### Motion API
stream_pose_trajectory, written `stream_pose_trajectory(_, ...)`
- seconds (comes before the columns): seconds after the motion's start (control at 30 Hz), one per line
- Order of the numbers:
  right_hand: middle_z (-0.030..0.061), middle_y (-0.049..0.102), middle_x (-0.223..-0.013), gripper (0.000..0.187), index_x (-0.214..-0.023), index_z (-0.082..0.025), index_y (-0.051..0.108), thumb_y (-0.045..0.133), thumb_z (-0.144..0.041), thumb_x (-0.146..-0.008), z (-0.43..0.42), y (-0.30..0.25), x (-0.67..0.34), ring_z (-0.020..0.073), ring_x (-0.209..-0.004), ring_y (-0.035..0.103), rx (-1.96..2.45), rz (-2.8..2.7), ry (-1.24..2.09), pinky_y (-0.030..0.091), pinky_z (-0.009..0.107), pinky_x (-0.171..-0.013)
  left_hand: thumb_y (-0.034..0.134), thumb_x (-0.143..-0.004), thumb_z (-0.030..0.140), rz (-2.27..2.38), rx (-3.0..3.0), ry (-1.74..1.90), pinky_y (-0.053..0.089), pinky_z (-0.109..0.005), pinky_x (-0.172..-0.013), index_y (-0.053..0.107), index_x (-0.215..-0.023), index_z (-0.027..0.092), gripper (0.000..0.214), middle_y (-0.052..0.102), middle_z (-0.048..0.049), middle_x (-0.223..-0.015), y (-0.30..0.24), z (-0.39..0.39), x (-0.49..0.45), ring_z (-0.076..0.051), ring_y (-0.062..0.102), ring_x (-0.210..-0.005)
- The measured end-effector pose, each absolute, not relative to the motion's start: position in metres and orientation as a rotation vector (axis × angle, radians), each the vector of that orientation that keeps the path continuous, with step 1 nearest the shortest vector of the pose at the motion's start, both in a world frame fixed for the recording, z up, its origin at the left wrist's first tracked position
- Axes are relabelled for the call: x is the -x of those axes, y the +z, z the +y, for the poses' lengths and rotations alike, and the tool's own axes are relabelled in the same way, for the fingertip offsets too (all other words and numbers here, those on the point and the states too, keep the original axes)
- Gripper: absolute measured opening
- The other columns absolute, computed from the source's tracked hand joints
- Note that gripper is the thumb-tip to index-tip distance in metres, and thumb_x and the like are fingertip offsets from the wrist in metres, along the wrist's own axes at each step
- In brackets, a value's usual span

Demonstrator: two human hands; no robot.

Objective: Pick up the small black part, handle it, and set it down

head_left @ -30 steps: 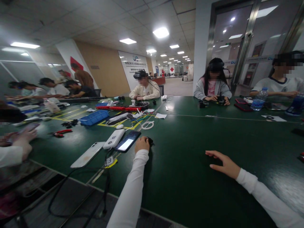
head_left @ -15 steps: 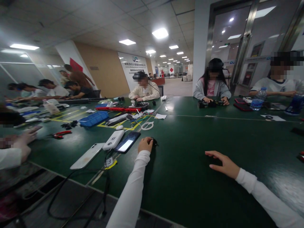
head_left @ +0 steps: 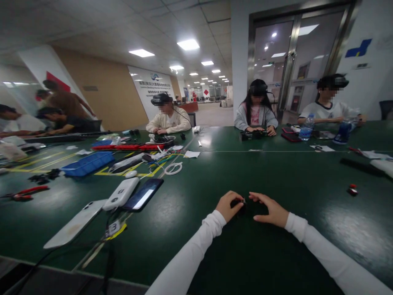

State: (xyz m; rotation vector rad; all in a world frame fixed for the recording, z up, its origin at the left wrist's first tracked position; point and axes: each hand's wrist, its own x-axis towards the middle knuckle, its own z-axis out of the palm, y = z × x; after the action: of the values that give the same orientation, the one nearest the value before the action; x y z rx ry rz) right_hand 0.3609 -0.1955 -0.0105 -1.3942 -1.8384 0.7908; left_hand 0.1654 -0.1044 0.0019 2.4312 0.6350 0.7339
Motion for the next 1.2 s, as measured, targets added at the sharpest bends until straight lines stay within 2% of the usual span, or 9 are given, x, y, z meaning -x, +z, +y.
stream_pose_trajectory(0.23,0.0092,0.039,-0.121,0.081,-0.125,-0.020,0.028,0.066,-0.042,-0.057,-0.193,-0.006,-0.365,0.0239,-0.110,0.037,1.442,-1.854,0.707,0.030,0.041,-0.093,0.051,-0.071,0.029,0.604,-2.474,0.685,0.037,-0.033,-0.078,0.058,-0.086,0.020,0.018,0.052,-0.0048,-0.089,0.003,-0.117,-0.200,-0.017,0.046,-0.087)
stream_pose_trajectory(0.4,0.0094,0.041,-0.118,0.084,-0.125,-0.021,0.027,0.066,-0.042,-0.055,-0.191,-0.004,-0.368,0.0234,-0.108,0.039,1.419,-1.880,0.738,0.031,0.041,-0.092,0.049,-0.073,0.027,0.547,-2.479,0.680,0.035,-0.032,-0.079,0.057,-0.086,0.020,0.017,0.052,-0.0044,-0.089,0.006,-0.116,-0.196,-0.016,0.045,-0.088)
stream_pose_trajectory(0.63,0.0096,0.042,-0.118,0.086,-0.124,-0.020,0.029,0.068,-0.045,-0.052,-0.190,-0.006,-0.364,0.0239,-0.107,0.039,1.429,-1.901,0.631,0.032,0.041,-0.091,0.055,-0.068,0.028,0.573,-2.513,0.706,0.035,-0.035,-0.080,0.057,-0.090,0.021,0.023,0.051,-0.0054,-0.094,0.006,-0.117,-0.197,-0.019,0.042,-0.092)
stream_pose_trajectory(0.87,0.0105,0.043,-0.118,0.087,-0.124,-0.019,0.029,0.068,-0.045,-0.051,-0.189,-0.009,-0.363,0.0241,-0.107,0.039,1.412,-1.925,0.554,0.031,0.041,-0.091,0.053,-0.069,0.026,0.583,-2.522,0.742,0.035,-0.035,-0.080,0.058,-0.086,0.020,0.018,0.052,-0.0049,-0.091,0.003,-0.117,-0.198,-0.018,0.043,-0.091)
stream_pose_trajectory(1.2,0.0097,0.041,-0.119,0.087,-0.125,-0.020,0.028,0.068,-0.044,-0.052,-0.190,-0.002,-0.361,0.0245,-0.109,0.037,1.433,-1.904,0.636,0.030,0.042,-0.092,0.053,-0.070,0.025,0.629,-2.458,0.732,0.036,-0.035,-0.080,0.058,-0.084,0.020,0.016,0.052,-0.0046,-0.090,0.009,-0.122,-0.196,-0.018,0.044,-0.091)
